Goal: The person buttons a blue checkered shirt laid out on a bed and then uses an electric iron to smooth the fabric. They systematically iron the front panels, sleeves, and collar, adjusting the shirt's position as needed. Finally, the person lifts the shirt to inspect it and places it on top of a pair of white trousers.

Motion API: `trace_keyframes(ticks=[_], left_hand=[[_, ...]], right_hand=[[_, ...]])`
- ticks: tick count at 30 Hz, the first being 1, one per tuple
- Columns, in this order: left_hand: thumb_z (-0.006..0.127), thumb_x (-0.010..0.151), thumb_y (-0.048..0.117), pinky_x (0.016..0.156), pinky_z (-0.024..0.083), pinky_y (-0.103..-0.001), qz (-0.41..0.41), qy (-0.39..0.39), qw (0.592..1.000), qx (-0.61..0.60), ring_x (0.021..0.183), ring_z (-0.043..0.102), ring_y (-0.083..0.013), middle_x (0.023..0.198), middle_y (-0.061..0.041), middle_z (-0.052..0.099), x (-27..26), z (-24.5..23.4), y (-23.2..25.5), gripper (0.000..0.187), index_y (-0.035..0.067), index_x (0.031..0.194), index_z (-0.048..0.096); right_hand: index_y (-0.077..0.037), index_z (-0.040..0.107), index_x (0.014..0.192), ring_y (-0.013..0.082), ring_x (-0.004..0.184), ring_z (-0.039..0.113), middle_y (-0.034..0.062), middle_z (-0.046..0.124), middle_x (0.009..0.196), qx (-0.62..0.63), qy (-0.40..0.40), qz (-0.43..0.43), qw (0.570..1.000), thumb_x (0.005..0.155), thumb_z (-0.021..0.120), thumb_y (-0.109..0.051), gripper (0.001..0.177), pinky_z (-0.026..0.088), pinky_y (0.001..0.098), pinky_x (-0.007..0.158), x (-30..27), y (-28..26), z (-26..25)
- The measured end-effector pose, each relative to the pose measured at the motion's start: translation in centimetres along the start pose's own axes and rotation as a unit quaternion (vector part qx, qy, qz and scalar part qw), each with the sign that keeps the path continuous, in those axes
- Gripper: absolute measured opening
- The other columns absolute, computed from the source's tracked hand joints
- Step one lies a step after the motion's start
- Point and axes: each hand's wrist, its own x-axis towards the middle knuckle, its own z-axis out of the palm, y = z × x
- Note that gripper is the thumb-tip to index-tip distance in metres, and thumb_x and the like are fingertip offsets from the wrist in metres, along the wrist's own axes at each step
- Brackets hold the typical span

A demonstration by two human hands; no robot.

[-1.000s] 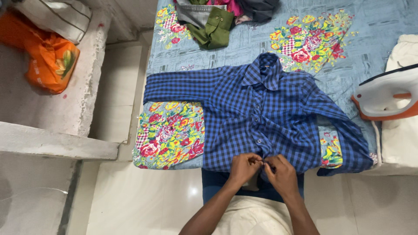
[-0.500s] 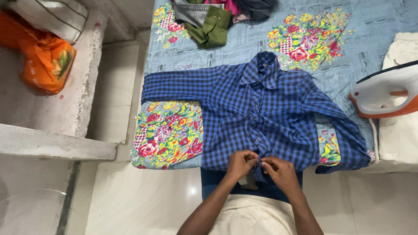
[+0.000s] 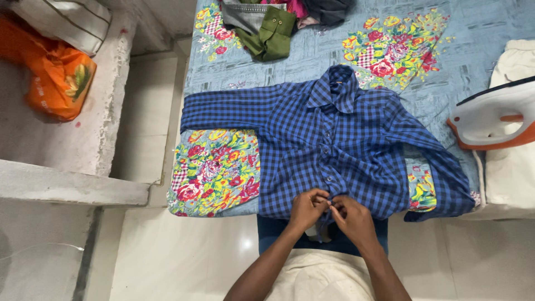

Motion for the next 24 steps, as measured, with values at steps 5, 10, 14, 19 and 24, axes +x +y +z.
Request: trace_keyframes(ticks=[5, 10, 14, 19, 24], left_hand=[[0.074, 0.091, 0.005, 0.065, 0.056, -0.024, -0.006, -0.041, 0.997, -0.072, 0.075, 0.071, -0.0095, 0.087, -0.006, 0.074, 0.2, -0.5, -1.2, 0.039, 0.003, 0.125, 0.057], [0.07, 0.094, 0.003, 0.064, 0.056, -0.024, 0.012, -0.117, 0.975, -0.186, 0.076, 0.069, -0.0095, 0.09, -0.005, 0.07, 1.1, -1.3, -3.6, 0.037, 0.002, 0.125, 0.051], [0.072, 0.093, 0.003, 0.063, 0.056, -0.024, -0.001, -0.103, 0.977, -0.186, 0.075, 0.07, -0.0097, 0.089, -0.005, 0.07, 1.2, -0.9, -3.9, 0.033, 0.002, 0.119, 0.052], [0.075, 0.091, 0.003, 0.063, 0.054, -0.024, 0.022, -0.064, 0.993, -0.098, 0.073, 0.067, -0.0079, 0.085, -0.004, 0.072, 0.3, -0.6, -2.9, 0.02, 0.001, 0.108, 0.065], [0.078, 0.086, 0.008, 0.065, 0.056, -0.027, 0.101, -0.115, 0.987, 0.056, 0.071, 0.069, -0.0116, 0.08, -0.006, 0.073, -2.9, -1.6, -2.1, 0.017, 0.003, 0.099, 0.069]], right_hand=[[-0.003, 0.072, 0.106, 0.0202, 0.076, 0.079, 0.0121, 0.079, 0.089, 0.008, -0.085, -0.003, 0.996, 0.082, 0.079, -0.014, 0.027, 0.062, 0.0303, 0.065, 0.9, 0.2, -0.8], [-0.005, 0.075, 0.107, 0.0157, 0.072, 0.079, 0.0081, 0.081, 0.086, 0.049, -0.144, 0.034, 0.988, 0.087, 0.076, -0.016, 0.023, 0.062, 0.0291, 0.064, 1.4, 1.8, -0.5], [-0.003, 0.075, 0.109, 0.0122, 0.072, 0.077, 0.0077, 0.081, 0.085, 0.184, -0.118, 0.072, 0.973, 0.089, 0.073, -0.015, 0.023, 0.062, 0.0281, 0.065, 0.6, 4.1, 0.5], [-0.005, 0.078, 0.106, 0.0117, 0.071, 0.076, 0.0068, 0.082, 0.086, 0.156, -0.116, 0.099, 0.976, 0.088, 0.074, -0.019, 0.023, 0.061, 0.0298, 0.064, 0.0, 4.4, 0.9], [-0.009, 0.08, 0.097, 0.0177, 0.074, 0.076, 0.0069, 0.08, 0.088, -0.026, -0.207, -0.003, 0.978, 0.079, 0.083, -0.031, 0.028, 0.059, 0.0335, 0.067, -0.4, 2.0, -3.0]])
